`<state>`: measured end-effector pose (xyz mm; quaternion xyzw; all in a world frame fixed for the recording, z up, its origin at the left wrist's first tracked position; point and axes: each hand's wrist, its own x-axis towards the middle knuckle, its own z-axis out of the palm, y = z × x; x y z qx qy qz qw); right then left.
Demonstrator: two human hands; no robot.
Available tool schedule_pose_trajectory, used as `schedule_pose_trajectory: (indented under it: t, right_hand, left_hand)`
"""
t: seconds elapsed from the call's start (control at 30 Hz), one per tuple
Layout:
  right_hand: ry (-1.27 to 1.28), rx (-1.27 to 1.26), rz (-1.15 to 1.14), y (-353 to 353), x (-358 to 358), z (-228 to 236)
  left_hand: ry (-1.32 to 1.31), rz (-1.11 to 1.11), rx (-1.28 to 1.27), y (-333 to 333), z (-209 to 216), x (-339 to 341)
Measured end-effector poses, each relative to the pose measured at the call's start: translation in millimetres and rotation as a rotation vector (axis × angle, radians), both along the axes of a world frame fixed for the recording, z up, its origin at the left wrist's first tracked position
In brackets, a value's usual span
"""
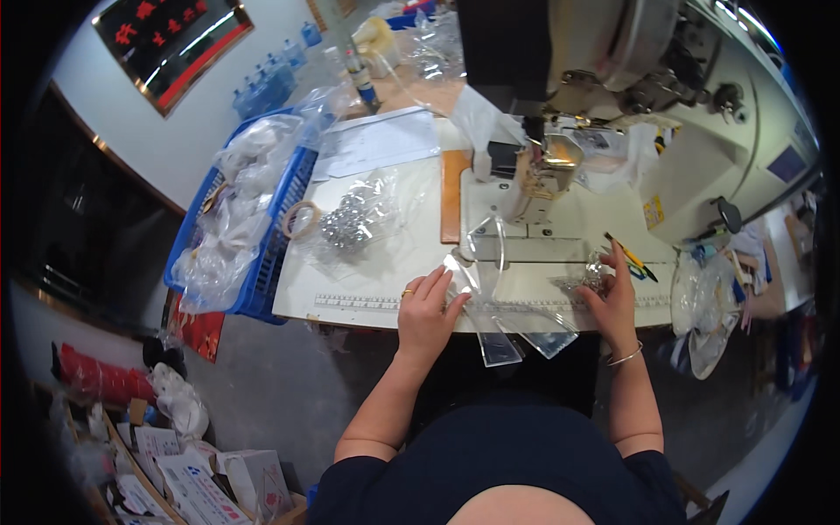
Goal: The person assembles small, clear plastic bags containing silver star-shaped decorations. They place the bags under a sewing machine needle to stitch them shut, then use scissors to trim the excess thread. The process is repeated for multiple bags throughout the clip.
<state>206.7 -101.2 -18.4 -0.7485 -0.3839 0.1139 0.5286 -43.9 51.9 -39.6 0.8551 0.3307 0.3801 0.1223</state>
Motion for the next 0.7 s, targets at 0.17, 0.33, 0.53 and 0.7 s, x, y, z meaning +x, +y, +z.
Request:
schedule_pose_trajectory:
  t: [0.17,0.33,0.53,0.7]
  right_hand:
    - [-0.046,-0.159,0.057,-11,8,3]
    - [0.151,-0.122,0.197,-19,12,14]
    - [-0.441,-0.143,0.02,-19,11,18]
    - [-0.397,-0.004,-0.039,-18,18,18]
  left_hand:
    - [0.099,-0.1,0.014,7,22,8]
    - [0.152,0.016,-0.237,17,20,6]
    - [0.068,0.092,-0.104,6,0,8]
    - [-0.037,0.11,-0.168,5,0,6]
